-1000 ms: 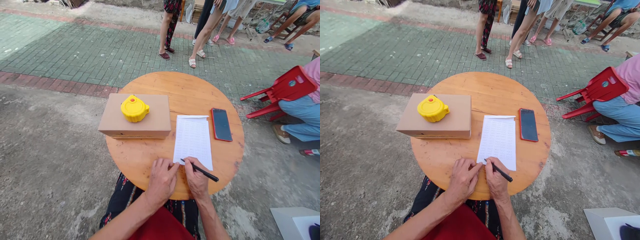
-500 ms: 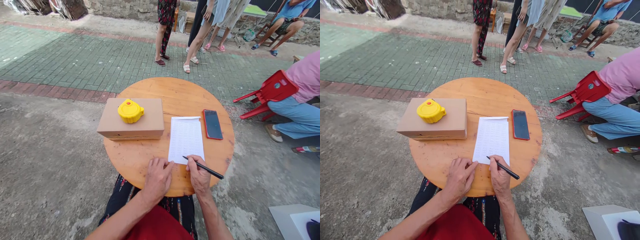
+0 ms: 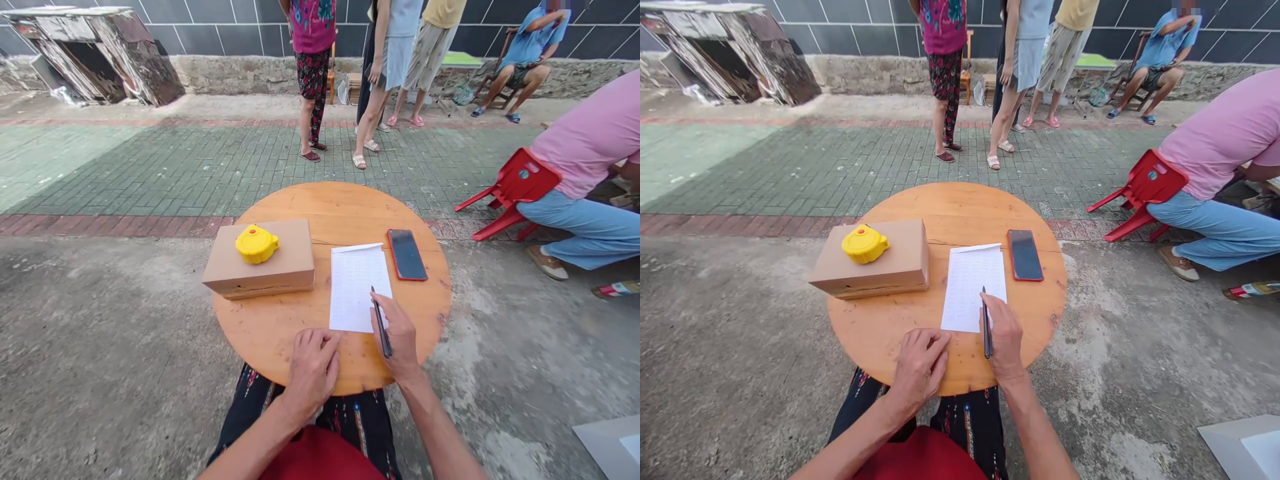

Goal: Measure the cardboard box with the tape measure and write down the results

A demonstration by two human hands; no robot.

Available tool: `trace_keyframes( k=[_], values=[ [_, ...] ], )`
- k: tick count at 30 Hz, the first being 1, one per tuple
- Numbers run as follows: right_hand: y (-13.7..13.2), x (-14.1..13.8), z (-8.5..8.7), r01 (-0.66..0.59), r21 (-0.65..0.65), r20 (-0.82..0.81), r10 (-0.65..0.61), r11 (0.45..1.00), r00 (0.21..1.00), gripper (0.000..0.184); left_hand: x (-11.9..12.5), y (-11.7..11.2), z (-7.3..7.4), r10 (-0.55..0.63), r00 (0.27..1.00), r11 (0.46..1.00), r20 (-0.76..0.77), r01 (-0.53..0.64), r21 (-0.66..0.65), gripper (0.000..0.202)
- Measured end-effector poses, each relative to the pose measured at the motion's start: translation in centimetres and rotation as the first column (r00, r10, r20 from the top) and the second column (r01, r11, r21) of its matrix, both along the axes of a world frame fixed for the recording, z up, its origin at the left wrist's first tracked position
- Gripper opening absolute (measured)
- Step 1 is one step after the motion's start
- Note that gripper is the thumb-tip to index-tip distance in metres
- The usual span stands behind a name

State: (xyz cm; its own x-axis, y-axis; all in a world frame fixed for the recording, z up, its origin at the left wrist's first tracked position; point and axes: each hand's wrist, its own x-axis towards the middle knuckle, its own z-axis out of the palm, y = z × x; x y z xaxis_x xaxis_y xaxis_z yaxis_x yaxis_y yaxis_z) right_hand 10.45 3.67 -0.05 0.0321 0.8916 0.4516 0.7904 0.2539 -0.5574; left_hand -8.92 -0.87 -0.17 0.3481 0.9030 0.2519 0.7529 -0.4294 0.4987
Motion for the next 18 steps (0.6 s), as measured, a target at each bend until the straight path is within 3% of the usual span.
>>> trace_keyframes(
  k=[2, 4, 7, 10, 14, 18],
  values=[
    [1.4, 1.1, 0.5, -0.057, -0.042, 0.279, 0.066, 0.998, 0.958, 0.035, 0.0, -0.1, -0.1, 0.005, 1.000, 1.000, 0.002, -0.005, 0.019, 0.025],
    [2.7, 1.9, 0.9, -0.079, -0.124, 0.481, 0.130, 0.989, 0.867, 0.042, 0.0, -0.1, -0.3, 0.010, 1.000, 0.999, 0.005, -0.010, 0.036, 0.023],
    [3.3, 2.7, 1.2, -0.104, -0.197, 0.589, 0.202, 0.975, 0.783, 0.053, 0.0, -0.2, -0.5, 0.017, 1.000, 0.999, 0.015, -0.017, 0.052, 0.021],
    [1.6, 2.9, 0.7, -0.029, -0.141, 0.531, 0.100, 0.990, 0.842, 0.056, 0.0, -0.2, -0.6, 0.022, 0.999, 0.998, 0.024, -0.024, 0.058, 0.020],
    [-3.3, 1.8, -1.0, 0.127, 0.062, 0.299, -0.140, 0.990, 0.944, 0.037, -0.3, -0.5, -0.2, 0.015, 0.997, 0.999, 0.077, -0.018, 0.050, 0.019],
    [-6.7, 0.5, -2.2, 0.079, 0.155, 0.173, -0.106, 0.985, 0.979, 0.026, -1.9, -1.8, 0.1, 0.009, 0.985, 0.997, 0.175, -0.021, 0.069, 0.022]
  ],
)
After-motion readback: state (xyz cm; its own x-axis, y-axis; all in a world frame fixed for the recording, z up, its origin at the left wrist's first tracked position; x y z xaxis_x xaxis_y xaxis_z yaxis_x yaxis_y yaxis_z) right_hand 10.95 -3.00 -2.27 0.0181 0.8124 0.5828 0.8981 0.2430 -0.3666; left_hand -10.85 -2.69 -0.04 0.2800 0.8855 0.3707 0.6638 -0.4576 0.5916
